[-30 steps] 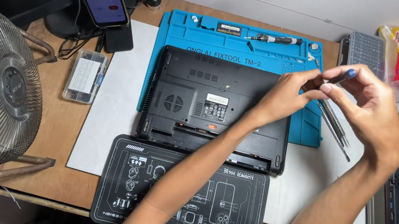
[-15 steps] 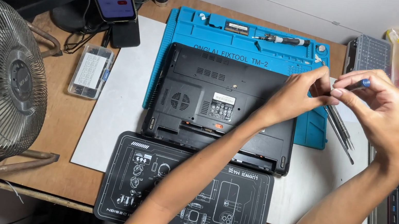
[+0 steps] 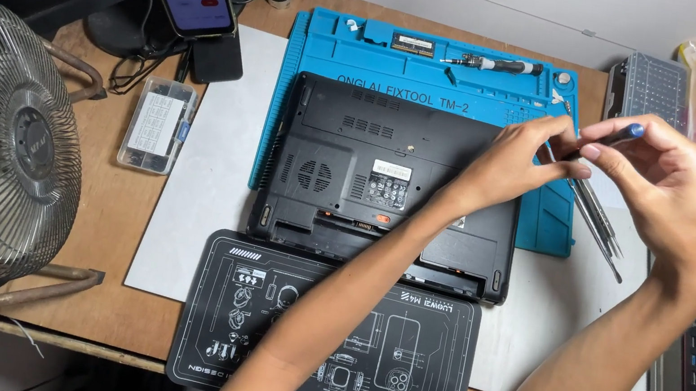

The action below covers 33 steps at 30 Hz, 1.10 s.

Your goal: Disassembling a laptop by removing screws and prying off the back cover and battery

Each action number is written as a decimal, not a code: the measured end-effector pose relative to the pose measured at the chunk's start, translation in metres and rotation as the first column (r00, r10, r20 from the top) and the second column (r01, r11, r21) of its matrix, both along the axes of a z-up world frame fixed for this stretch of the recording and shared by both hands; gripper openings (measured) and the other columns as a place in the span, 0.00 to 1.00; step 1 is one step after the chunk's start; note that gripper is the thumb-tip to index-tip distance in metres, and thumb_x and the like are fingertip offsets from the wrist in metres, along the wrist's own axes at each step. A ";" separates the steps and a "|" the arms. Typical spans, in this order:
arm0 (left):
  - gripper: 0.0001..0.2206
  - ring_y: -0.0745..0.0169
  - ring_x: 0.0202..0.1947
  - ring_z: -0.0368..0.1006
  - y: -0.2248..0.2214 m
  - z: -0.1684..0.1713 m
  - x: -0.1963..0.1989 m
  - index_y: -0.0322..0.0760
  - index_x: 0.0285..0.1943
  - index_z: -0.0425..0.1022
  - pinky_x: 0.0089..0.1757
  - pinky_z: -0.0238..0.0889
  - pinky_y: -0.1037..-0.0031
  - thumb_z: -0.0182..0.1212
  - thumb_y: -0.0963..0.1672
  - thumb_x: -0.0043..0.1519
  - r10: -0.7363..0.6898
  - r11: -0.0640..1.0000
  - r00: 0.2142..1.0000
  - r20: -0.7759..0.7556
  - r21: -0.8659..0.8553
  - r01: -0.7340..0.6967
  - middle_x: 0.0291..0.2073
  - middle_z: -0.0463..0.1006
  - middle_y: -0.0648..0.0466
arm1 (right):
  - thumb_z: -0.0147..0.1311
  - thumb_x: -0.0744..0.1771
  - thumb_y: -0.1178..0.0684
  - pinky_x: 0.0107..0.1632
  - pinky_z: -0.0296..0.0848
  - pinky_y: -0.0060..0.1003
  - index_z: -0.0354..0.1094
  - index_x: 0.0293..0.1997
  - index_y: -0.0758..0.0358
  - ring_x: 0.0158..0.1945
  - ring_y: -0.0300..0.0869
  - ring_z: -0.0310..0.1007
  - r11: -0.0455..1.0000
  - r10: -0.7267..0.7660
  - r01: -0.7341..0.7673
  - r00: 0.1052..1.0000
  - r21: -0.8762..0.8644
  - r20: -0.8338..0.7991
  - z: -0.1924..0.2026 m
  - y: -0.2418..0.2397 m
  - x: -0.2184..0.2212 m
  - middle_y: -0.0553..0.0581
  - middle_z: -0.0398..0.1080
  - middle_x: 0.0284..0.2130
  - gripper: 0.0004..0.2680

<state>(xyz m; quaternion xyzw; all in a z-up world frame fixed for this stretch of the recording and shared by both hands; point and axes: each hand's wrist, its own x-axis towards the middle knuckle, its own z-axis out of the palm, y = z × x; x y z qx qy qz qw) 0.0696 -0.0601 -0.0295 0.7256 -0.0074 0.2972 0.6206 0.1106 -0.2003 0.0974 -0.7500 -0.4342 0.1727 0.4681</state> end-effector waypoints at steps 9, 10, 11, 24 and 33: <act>0.18 0.65 0.30 0.62 0.003 0.001 -0.003 0.46 0.29 0.58 0.35 0.55 0.74 0.64 0.53 0.55 0.060 0.992 0.997 0.058 0.109 -0.066 0.25 0.66 0.63 | 0.58 0.72 0.64 0.60 0.75 0.36 0.69 0.50 0.73 0.52 0.45 0.72 0.999 0.030 -0.026 0.984 -0.025 0.176 -0.009 -0.001 0.010 0.63 0.67 0.49 0.04; 0.18 0.65 0.30 0.62 0.007 0.003 -0.006 0.46 0.29 0.58 0.35 0.55 0.74 0.64 0.53 0.55 0.046 0.993 0.998 0.053 0.105 -0.051 0.25 0.66 0.63 | 0.58 0.72 0.64 0.60 0.75 0.36 0.69 0.50 0.73 0.52 0.45 0.72 1.000 0.016 -0.011 0.985 -0.029 0.172 -0.007 0.001 0.007 0.63 0.67 0.49 0.04; 0.17 0.64 0.31 0.66 0.011 0.005 -0.008 0.46 0.31 0.61 0.35 0.57 0.72 0.67 0.53 0.53 0.044 0.987 0.999 -0.021 0.157 -0.040 0.28 0.70 0.62 | 0.56 0.73 0.64 0.60 0.75 0.35 0.68 0.54 0.71 0.52 0.44 0.73 1.000 0.021 -0.018 0.989 -0.019 0.144 -0.005 0.003 0.006 0.61 0.69 0.50 0.05; 0.12 0.66 0.33 0.82 0.043 0.010 -0.027 0.40 0.50 0.82 0.38 0.67 0.71 0.69 0.43 0.57 0.019 0.935 0.884 -0.468 0.321 0.149 0.30 0.85 0.59 | 0.50 0.77 0.69 0.63 0.77 0.36 0.58 0.63 0.72 0.57 0.49 0.77 0.953 -0.117 0.068 0.982 0.295 0.150 -0.003 -0.006 0.002 0.67 0.70 0.53 0.07; 0.02 0.67 0.32 0.81 0.050 0.008 -0.024 0.35 0.35 0.83 0.36 0.69 0.72 0.67 0.39 0.58 0.034 0.953 0.976 -0.213 0.302 0.033 0.29 0.86 0.54 | 0.51 0.80 0.66 0.62 0.82 0.37 0.56 0.62 0.66 0.58 0.51 0.79 0.909 -0.165 0.105 0.979 0.403 0.117 -0.005 -0.006 0.002 0.66 0.69 0.54 0.07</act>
